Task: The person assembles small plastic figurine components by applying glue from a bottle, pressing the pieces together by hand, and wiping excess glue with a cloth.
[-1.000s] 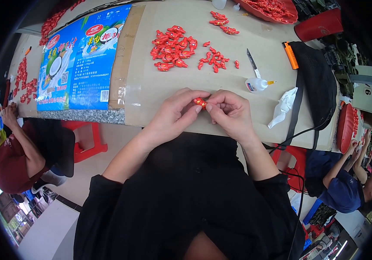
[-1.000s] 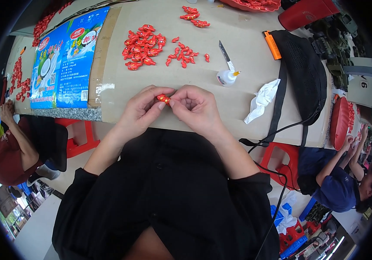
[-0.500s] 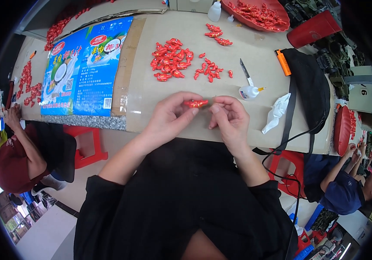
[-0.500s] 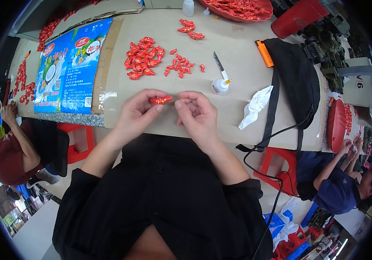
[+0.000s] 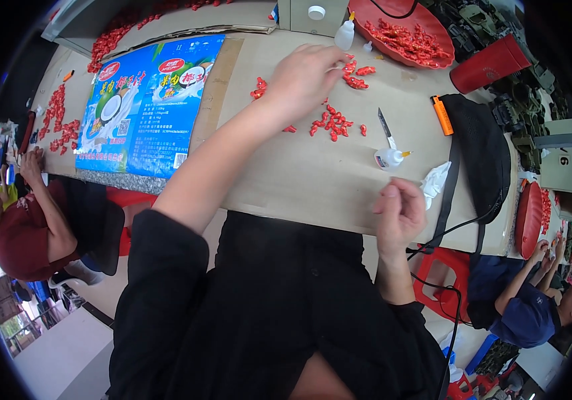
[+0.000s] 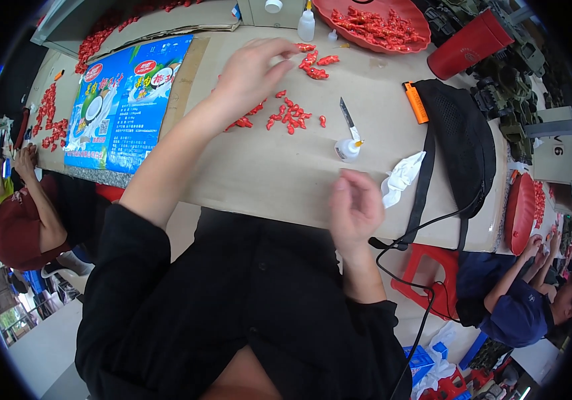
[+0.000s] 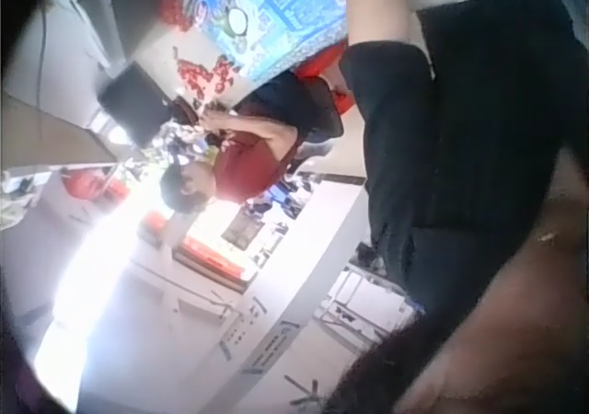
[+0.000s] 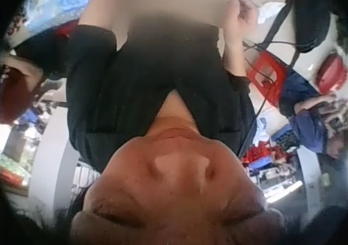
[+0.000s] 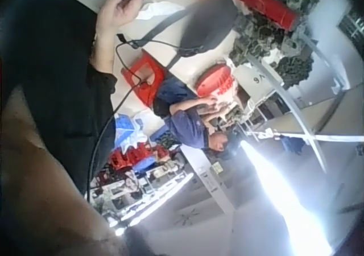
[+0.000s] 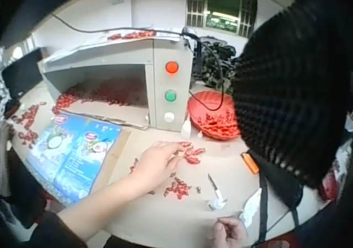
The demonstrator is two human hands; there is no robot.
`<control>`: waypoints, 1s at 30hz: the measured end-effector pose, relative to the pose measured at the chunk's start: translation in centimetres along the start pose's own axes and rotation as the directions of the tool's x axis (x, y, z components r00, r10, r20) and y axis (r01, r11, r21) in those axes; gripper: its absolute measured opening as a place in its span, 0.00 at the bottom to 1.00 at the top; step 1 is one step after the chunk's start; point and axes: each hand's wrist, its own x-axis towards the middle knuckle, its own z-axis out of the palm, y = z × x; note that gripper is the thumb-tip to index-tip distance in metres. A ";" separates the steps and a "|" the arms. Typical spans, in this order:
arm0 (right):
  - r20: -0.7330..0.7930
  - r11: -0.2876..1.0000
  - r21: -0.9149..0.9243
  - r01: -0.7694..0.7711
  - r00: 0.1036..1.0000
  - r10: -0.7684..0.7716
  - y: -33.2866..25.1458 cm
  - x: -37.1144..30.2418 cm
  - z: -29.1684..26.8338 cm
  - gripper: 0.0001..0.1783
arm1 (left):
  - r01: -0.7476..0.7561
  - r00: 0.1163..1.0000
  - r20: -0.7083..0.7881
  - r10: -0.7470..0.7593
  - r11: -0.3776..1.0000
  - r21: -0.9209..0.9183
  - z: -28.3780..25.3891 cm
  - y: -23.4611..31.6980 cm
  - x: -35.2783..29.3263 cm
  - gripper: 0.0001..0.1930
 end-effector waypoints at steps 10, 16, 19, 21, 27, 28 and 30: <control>-0.128 0.972 -0.233 -0.015 0.992 -0.015 0.7 3.0 -1.0 0.22 | 0.009 0.997 0.067 -0.028 0.963 0.270 -4.3 0.9 -9.3 0.13; -0.046 0.912 -0.402 -0.084 0.996 0.072 1.3 3.2 -0.2 0.21 | -0.222 0.972 0.165 0.169 0.893 0.391 -3.5 -0.3 -9.0 0.07; 0.001 0.830 -0.557 -0.017 1.000 0.020 1.4 3.3 -0.1 0.20 | -0.306 0.951 0.176 0.253 0.846 0.437 -3.7 -0.3 -8.9 0.05; -0.027 0.945 -0.325 -0.027 0.999 0.020 1.6 3.2 0.0 0.18 | -0.324 0.935 0.295 0.199 0.817 0.477 -3.9 -0.2 -8.7 0.06; -0.113 0.998 -0.010 -0.068 0.991 0.066 -0.2 2.7 0.5 0.15 | -0.309 0.886 0.460 0.063 0.819 0.483 -4.9 0.3 -7.6 0.10; -0.114 0.998 -0.010 -0.065 0.991 0.064 -0.4 2.7 0.4 0.15 | -0.311 0.886 0.459 0.065 0.819 0.483 -5.1 0.3 -7.6 0.10; 0.029 0.965 0.211 -0.154 0.988 0.151 -0.7 2.7 0.0 0.19 | -0.098 0.982 0.172 0.072 0.984 0.150 -5.6 0.3 -7.7 0.10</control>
